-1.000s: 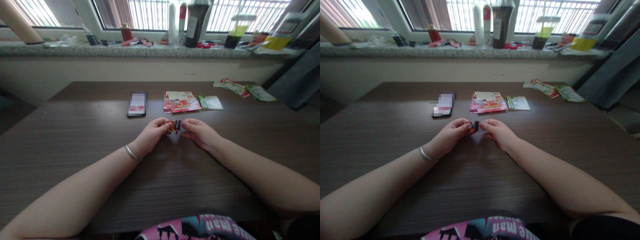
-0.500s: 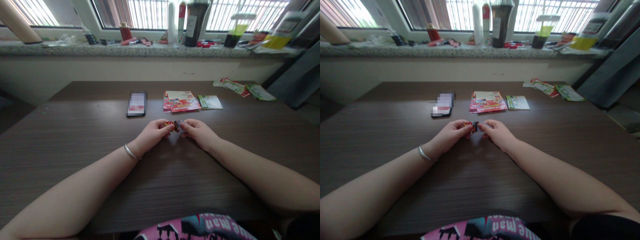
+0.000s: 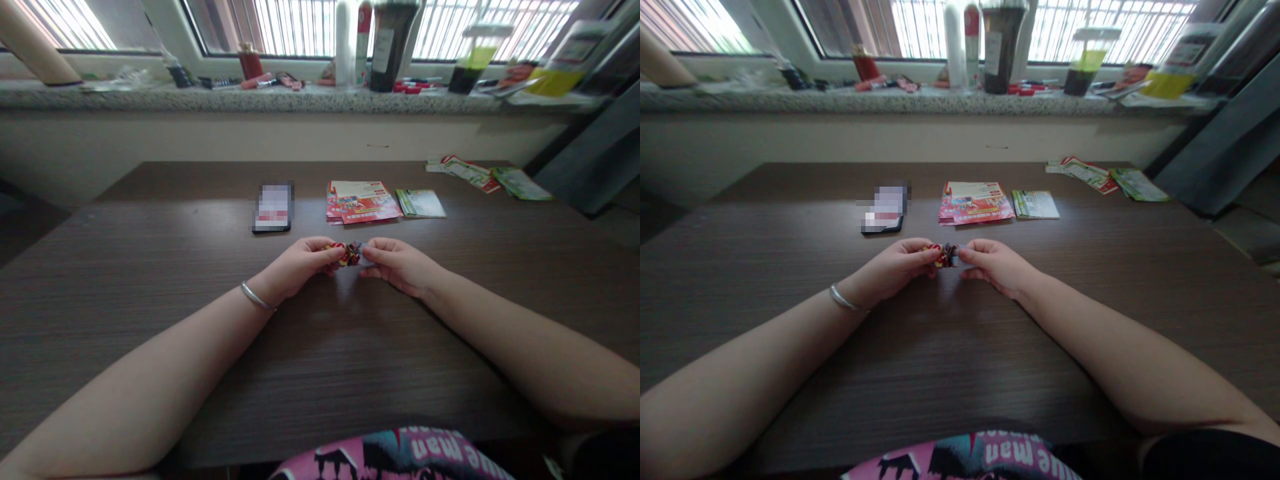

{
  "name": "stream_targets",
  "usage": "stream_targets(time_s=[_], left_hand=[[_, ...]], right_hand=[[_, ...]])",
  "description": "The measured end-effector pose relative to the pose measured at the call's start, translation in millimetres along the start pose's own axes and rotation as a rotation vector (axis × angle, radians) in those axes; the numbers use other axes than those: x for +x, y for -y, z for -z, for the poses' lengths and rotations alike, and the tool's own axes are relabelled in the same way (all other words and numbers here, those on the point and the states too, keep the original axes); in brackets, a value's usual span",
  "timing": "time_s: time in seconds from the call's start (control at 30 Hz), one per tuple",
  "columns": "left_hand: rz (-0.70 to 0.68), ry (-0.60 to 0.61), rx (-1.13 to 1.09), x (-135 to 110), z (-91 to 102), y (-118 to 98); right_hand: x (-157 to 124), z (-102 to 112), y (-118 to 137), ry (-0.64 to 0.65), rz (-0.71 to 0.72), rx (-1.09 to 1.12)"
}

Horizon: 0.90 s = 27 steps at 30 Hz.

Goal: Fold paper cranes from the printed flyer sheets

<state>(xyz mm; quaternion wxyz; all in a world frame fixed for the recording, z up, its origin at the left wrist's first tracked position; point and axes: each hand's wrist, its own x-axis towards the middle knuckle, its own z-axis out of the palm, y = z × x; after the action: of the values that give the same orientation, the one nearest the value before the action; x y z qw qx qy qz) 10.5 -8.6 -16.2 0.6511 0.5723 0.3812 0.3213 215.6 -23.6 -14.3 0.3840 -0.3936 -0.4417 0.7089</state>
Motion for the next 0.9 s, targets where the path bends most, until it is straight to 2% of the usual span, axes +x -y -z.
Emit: stream_targets(time_s=[0.23, 0.33, 0.5, 0.67, 0.9], left_hand=[[-0.015, -0.212, 0.078, -2, -14.0, -2], [-0.017, -0.269, 0.046, -3, -16.9, -3], [-0.017, -0.188, 0.039, -5, -17.3, -6], [-0.012, -0.201, 0.012, -4, -15.6, -7], [0.051, -0.08, -0.175, -2, -6.6, -4]], right_hand=[[3, -3, -3, -0.159, 0.076, -0.185], [2, -7, -3, -0.197, 0.089, -0.165], [2, -9, -2, -0.22, 0.086, -0.051], [1, -7, -1, -0.181, 0.056, 0.002], [-2, -6, 0, -0.105, 0.013, 0.101]])
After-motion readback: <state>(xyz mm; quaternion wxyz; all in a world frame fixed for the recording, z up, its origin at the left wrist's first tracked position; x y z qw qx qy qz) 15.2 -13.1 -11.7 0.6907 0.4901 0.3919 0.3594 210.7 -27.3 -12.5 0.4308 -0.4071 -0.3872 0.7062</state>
